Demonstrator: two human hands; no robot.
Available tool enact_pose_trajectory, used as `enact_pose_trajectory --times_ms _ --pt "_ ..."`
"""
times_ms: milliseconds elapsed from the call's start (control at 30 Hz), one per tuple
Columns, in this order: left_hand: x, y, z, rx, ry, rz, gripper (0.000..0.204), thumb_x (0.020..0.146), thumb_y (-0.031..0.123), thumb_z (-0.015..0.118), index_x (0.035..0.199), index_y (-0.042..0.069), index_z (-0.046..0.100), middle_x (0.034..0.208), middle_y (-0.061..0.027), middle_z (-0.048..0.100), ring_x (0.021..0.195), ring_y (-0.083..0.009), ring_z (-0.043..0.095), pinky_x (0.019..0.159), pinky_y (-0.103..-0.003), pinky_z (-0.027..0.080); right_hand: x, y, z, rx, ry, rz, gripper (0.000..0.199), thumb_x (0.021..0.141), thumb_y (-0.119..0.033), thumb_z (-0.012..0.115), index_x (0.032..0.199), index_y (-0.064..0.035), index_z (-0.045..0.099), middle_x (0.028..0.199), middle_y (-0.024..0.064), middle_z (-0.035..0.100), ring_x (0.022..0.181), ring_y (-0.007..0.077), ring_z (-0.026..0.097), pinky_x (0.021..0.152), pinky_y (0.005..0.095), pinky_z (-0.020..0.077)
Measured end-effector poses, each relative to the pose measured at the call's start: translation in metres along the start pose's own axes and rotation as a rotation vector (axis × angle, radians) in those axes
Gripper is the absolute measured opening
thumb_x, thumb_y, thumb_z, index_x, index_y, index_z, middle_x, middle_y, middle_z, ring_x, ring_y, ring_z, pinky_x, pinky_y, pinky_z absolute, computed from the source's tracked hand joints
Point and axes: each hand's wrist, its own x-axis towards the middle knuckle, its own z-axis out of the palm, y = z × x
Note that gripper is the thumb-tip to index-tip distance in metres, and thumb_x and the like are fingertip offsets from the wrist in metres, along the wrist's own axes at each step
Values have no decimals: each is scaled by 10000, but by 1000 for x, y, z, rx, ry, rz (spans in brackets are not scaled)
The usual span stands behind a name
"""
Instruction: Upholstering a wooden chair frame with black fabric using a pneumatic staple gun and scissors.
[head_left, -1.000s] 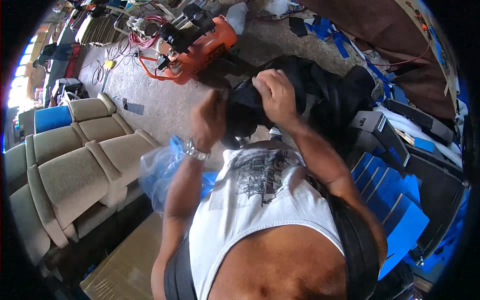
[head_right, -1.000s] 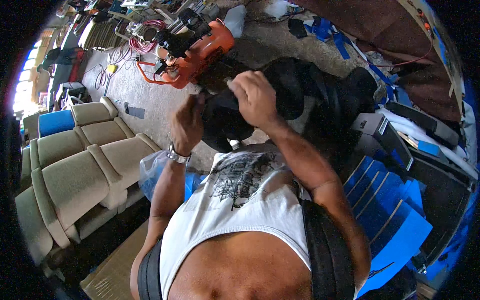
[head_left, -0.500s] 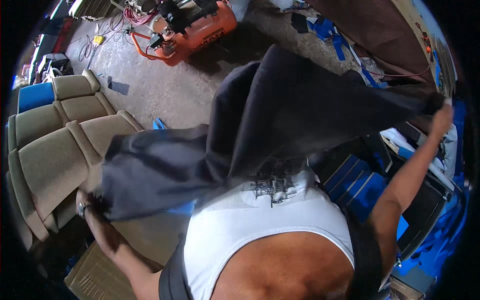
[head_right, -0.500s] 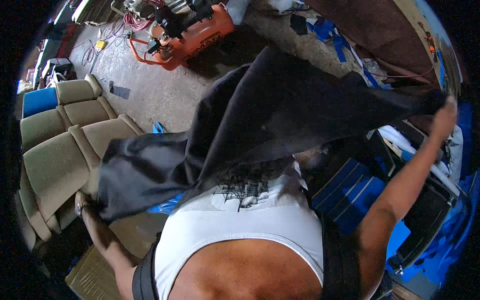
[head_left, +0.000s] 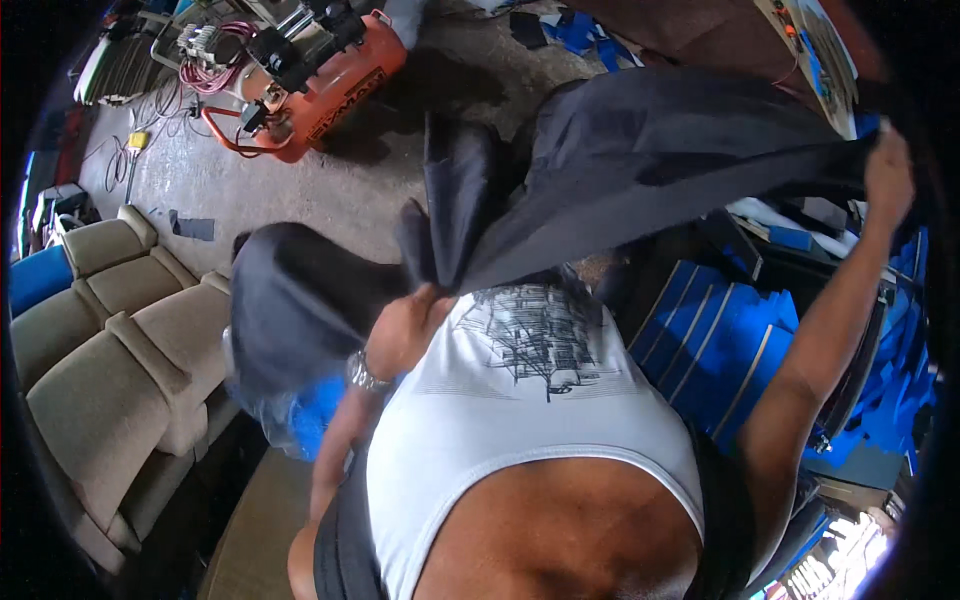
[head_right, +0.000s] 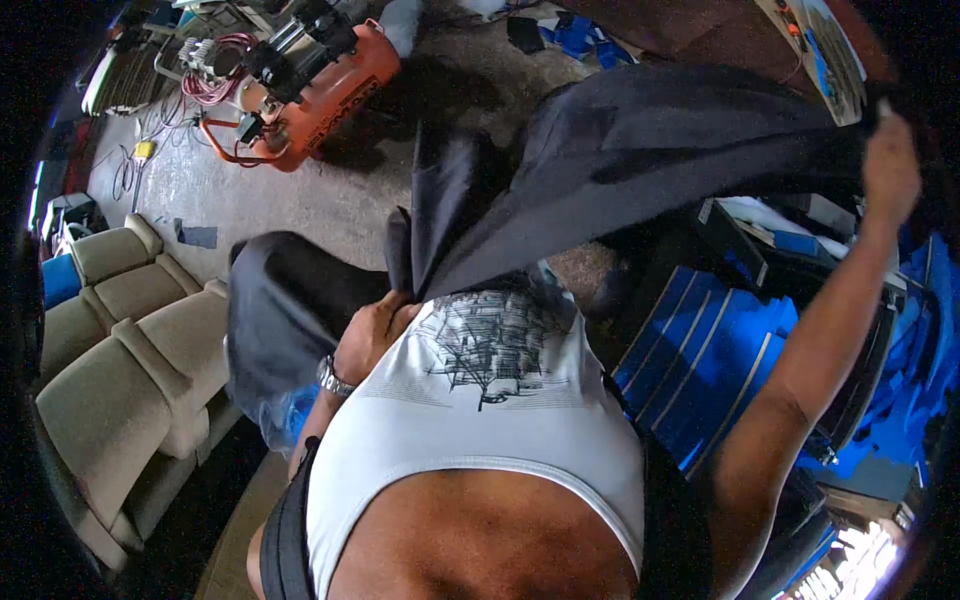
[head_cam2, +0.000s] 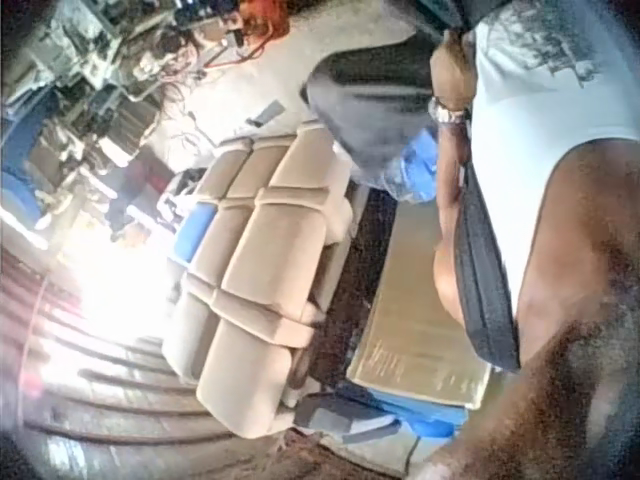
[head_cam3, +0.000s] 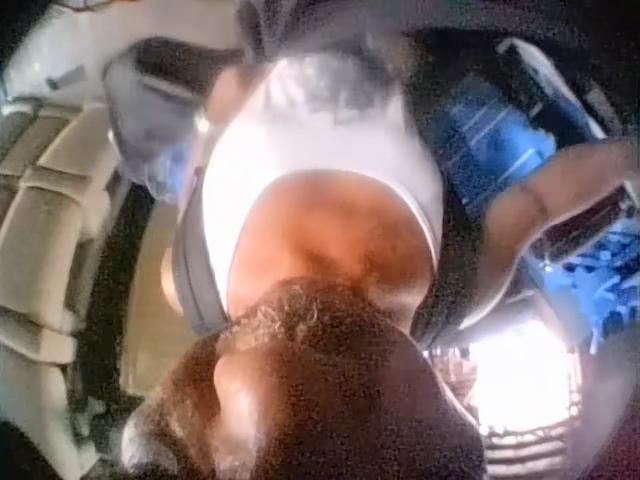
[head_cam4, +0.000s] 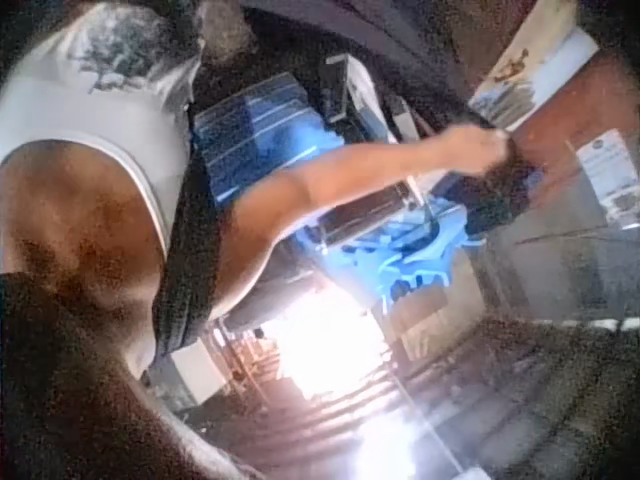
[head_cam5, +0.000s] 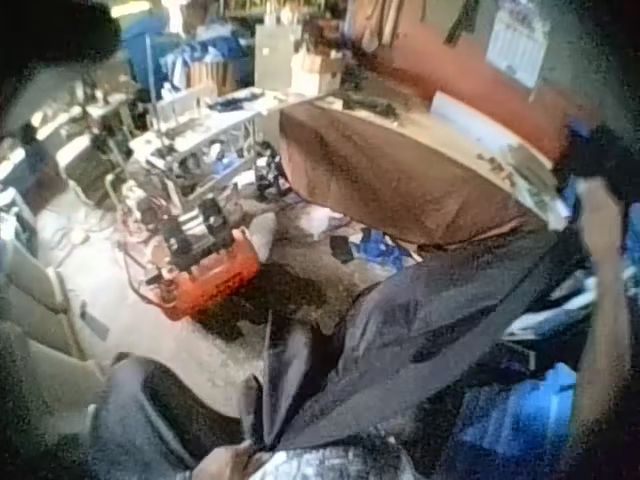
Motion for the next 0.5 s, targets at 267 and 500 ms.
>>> enact_pose_trajectory --times_ms 267,500 --pt "38 30 -40 411 7 212 292 965 313 540 957 30 610 777 -221 656 733 -385 651 646 -470 494 -218 -276 -149 1393 -916 -691 664 805 -338 764 1349 -53 511 1390 166 506 1328 347 443 1100 444 366" --pt "20 110 -77 787 67 299 354 936 406 589 902 53 608 744 -182 646 727 -386 647 631 -479 498 -266 -329 -161 1618 -488 -973 125 875 -181 670 924 -66 674 905 60 689 844 273 675 779 397 528"
